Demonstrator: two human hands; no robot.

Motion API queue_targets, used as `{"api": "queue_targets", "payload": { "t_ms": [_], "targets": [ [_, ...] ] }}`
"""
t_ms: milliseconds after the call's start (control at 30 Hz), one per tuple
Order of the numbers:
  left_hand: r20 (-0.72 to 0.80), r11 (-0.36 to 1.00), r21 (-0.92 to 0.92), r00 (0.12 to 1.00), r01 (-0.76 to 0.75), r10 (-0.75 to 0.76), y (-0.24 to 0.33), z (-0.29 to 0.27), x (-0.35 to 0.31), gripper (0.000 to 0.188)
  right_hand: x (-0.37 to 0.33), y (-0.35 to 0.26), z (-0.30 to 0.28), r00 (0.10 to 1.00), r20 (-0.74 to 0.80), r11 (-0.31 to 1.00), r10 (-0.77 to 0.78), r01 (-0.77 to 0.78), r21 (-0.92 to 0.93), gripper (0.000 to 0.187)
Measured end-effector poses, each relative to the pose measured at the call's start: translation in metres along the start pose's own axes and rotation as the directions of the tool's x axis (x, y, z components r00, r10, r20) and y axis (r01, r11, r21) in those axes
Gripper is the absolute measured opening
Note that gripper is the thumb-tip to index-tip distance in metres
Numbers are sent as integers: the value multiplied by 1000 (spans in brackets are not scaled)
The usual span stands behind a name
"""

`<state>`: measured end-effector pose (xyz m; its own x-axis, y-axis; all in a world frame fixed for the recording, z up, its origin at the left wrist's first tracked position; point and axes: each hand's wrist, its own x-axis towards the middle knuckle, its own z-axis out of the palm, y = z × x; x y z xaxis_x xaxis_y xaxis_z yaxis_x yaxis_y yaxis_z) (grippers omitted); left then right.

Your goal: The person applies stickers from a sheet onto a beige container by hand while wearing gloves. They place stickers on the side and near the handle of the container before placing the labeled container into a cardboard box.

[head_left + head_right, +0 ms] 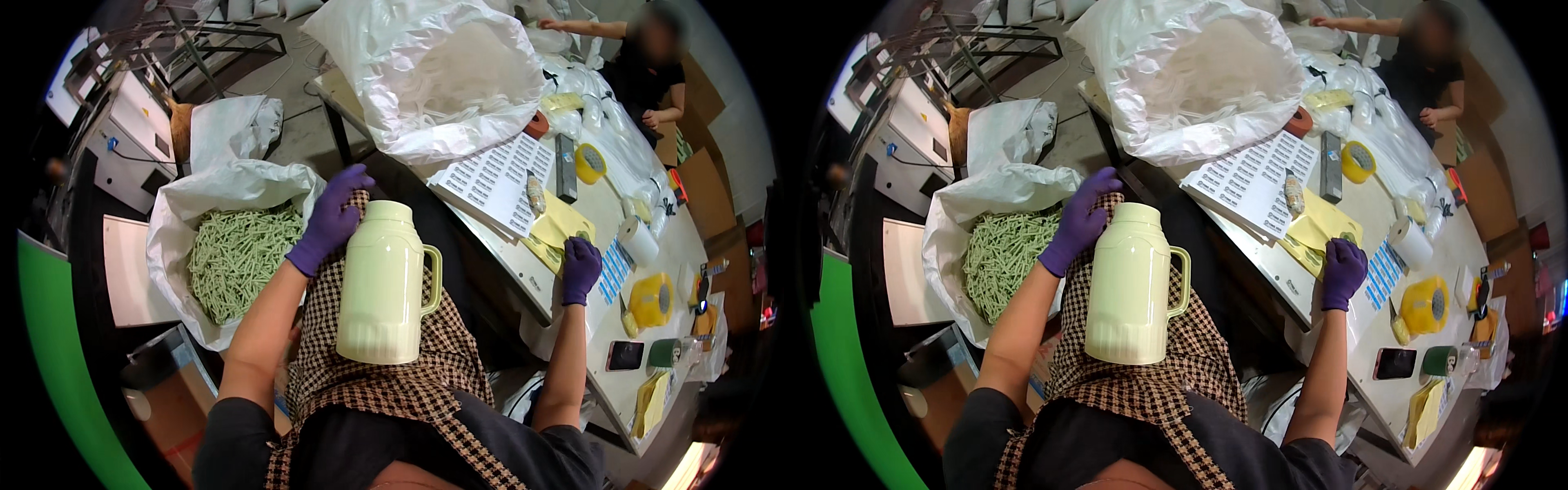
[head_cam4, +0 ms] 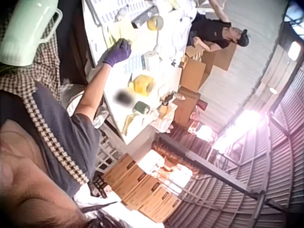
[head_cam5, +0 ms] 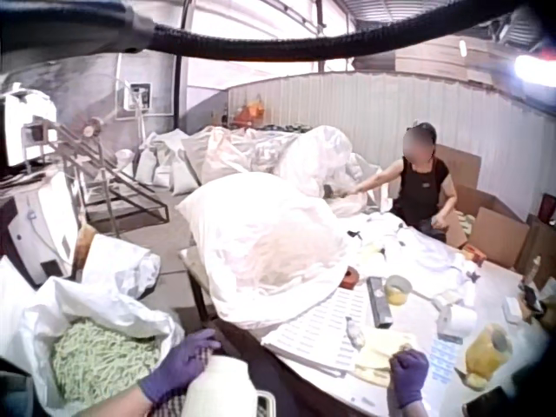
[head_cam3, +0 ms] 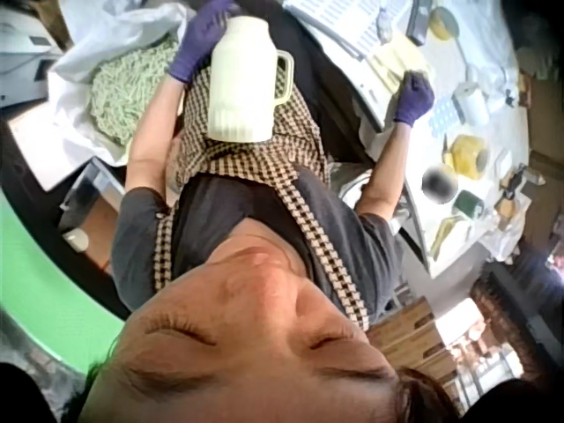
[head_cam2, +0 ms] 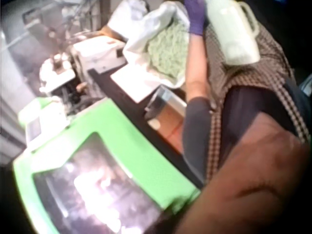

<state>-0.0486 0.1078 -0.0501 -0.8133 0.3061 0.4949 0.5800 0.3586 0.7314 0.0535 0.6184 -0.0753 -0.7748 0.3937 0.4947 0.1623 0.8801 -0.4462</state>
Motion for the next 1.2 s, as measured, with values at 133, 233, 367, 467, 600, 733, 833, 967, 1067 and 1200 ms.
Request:
{"api": "queue_targets", "payload": {
  "t_ms": [133, 233, 367, 467, 600, 733, 833, 967, 1067, 1200],
  "targets": [
    [-87, 995, -96, 995, 40, -48, 45, -36, 5, 38, 2, -48, -46, 913, -319, 966, -256, 251, -58, 5],
    [57, 935, -335, 993, 113, -100, 110, -62, 7, 47, -19, -137, -98, 713, -363, 800, -600, 527, -287, 12],
    [415, 861, -429, 906, 272, -79, 189, -72, 5, 78, -72, -226, -94, 261, -355, 333, -898, 930, -159, 20],
    [674, 764, -317, 701, 561, -235, 213, -76, 7, 81, -89, -258, -85, 237, -303, 250, -923, 968, -7, 24],
    [697, 683, -335, 659, 649, -284, 195, -90, -15, 75, -100, -277, -70, 361, -265, 263, -894, 903, 340, 22],
    [675, 571, -355, 626, 740, -391, 183, -96, -39, 76, -81, -285, -80, 571, -73, 397, -818, 652, 646, 39],
    [703, 737, -240, 637, 631, -316, 180, -100, -46, 81, -70, -303, -68, 610, 6, 497, -792, 640, 586, 44],
    [646, 749, -393, 740, 533, -187, 177, -95, -63, 78, -77, -307, -47, 560, 8, 444, -829, 649, 618, 39],
    [610, 730, -392, 752, 560, -249, 185, -94, -72, 72, -86, -309, -47, 582, -58, 444, -811, 678, 586, 37],
    [574, 715, -374, 753, 590, -322, 195, -94, -82, 65, -101, -308, -44, 596, -185, 430, -781, 729, 532, 36]
  ]
}}
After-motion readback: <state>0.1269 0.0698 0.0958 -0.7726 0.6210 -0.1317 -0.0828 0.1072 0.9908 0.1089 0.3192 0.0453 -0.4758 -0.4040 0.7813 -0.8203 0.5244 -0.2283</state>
